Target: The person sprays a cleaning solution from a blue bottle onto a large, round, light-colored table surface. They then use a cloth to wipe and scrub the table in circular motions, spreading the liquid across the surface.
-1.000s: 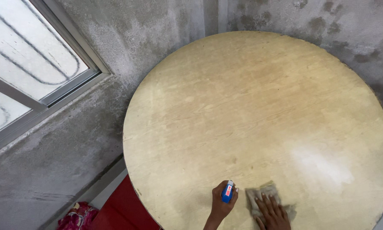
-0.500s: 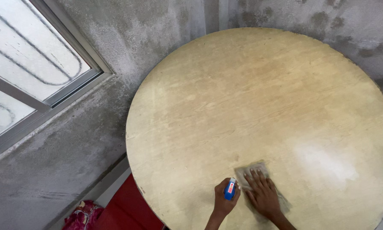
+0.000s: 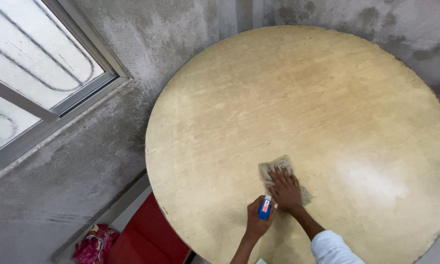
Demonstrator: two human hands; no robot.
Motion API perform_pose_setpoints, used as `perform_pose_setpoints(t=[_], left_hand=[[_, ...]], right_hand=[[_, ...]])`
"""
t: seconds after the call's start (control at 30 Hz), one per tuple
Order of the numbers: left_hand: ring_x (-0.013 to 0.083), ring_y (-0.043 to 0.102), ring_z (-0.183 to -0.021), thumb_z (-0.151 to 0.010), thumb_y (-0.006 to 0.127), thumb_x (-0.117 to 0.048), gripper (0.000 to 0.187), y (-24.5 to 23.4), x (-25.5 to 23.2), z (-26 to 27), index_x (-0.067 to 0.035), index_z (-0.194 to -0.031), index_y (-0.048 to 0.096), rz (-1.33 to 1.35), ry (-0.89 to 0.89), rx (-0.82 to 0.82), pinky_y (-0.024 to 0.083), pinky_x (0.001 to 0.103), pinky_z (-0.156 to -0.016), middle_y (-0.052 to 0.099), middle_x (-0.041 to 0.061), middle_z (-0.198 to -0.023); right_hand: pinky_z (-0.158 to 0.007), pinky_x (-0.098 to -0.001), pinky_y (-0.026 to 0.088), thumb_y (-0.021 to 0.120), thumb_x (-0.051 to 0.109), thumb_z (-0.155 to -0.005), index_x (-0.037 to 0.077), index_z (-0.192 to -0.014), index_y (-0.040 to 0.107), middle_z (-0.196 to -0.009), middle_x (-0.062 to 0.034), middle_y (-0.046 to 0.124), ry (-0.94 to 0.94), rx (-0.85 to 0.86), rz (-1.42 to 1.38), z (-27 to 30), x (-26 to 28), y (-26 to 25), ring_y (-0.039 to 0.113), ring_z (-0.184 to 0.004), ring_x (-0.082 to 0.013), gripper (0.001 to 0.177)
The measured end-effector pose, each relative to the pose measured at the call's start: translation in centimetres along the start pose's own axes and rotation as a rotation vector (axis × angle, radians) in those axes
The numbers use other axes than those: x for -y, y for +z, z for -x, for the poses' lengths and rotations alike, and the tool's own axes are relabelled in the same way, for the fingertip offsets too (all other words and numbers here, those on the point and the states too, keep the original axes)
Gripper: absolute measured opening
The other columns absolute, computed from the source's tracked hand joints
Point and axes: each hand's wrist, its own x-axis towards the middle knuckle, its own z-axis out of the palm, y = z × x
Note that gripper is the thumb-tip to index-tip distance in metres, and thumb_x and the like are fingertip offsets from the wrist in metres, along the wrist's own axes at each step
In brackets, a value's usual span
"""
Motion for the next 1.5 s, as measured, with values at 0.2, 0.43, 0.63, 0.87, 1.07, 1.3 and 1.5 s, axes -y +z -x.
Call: perform_pose_setpoints(t=[0.2,0.43,0.63,0.87,1.07,1.3,1.5], left_hand=[[0.0116,0.068,-0.072,-0.086,0.077,-0.002,0.018,0.2,0.7,0.1,-0.001,-0.101,0.066,0.010,-0.045,-0.012,0.056,0.028,-0.067,0.070,0.006,-0.080],[0.0096,0.068,-0.072,-0.089,0.078,-0.003,0.016,0.4,1.2,0.2,-0.001,-0.100,0.067,0.008,-0.014,-0.046,0.056,0.027,-0.067,0.070,0.005,-0.080],[0.0081,0.065,-0.070,-0.089,0.079,-0.004,0.016,0.5,0.5,0.2,-0.001,-0.098,0.065,-0.007,-0.011,-0.063,0.055,0.026,-0.065,0.068,0.004,-0.076],[0.0074,0.059,-0.064,-0.092,0.078,-0.006,0.014,0.8,0.8,0.5,-0.002,-0.096,0.065,-0.032,-0.087,-0.104,0.051,0.026,-0.060,0.063,0.004,-0.071],[0.0078,0.064,-0.068,-0.089,0.077,-0.003,0.015,0.4,1.3,0.6,-0.001,-0.097,0.065,-0.075,-0.024,-0.098,0.054,0.027,-0.064,0.068,0.004,-0.078],[0.0106,0.064,-0.074,-0.093,0.077,-0.003,0.014,-3.1,3.3,-1.3,0.003,-0.098,0.066,0.076,-0.020,-0.007,0.055,0.029,-0.068,0.072,0.007,-0.081],[0.0105,0.070,-0.076,-0.089,0.079,-0.005,0.022,-9.6,4.6,-3.9,0.004,-0.106,0.068,-0.017,-0.021,-0.011,0.058,0.028,-0.070,0.075,0.007,-0.085]], right_hand=[[-0.119,-0.0524,0.021,0.062,0.039,-0.088,0.027,-0.157,0.037,-0.168,-0.0034,0.028,0.026,0.150,0.013,7.0,1.6,-3.3,0.021,-0.153,-0.0276,0.075],[-0.117,-0.0516,0.024,0.061,0.039,-0.087,0.027,-0.157,0.039,-0.160,-0.0026,0.035,-0.004,0.081,0.001,16.9,0.9,-3.1,0.027,-0.150,-0.0263,0.074],[-0.112,-0.0545,0.028,0.064,0.048,-0.084,0.031,-0.153,0.041,-0.163,-0.0014,0.034,-0.002,0.077,0.022,20.8,-1.2,-1.6,0.027,-0.147,-0.0251,0.074],[-0.117,-0.0531,0.021,0.058,0.048,-0.090,0.030,-0.158,0.037,-0.169,-0.0008,0.027,-0.025,0.227,0.008,16.6,0.6,-3.3,0.020,-0.152,-0.0255,0.072],[-0.120,-0.0528,0.016,0.052,0.050,-0.095,0.027,-0.157,0.037,-0.170,0.0017,0.023,-0.041,0.283,-0.034,10.8,1.8,-2.9,0.014,-0.154,-0.0235,0.069],[-0.120,-0.0526,0.017,0.050,0.051,-0.095,0.030,-0.151,0.039,-0.166,0.0051,0.025,0.074,0.153,0.016,8.6,5.3,-1.5,0.017,-0.154,-0.0210,0.061],[-0.119,-0.0511,0.019,0.045,0.053,-0.095,0.036,-0.154,0.034,-0.164,0.0056,0.029,0.228,-0.018,0.127,7.5,8.2,0.0,0.023,-0.152,-0.0194,0.063]])
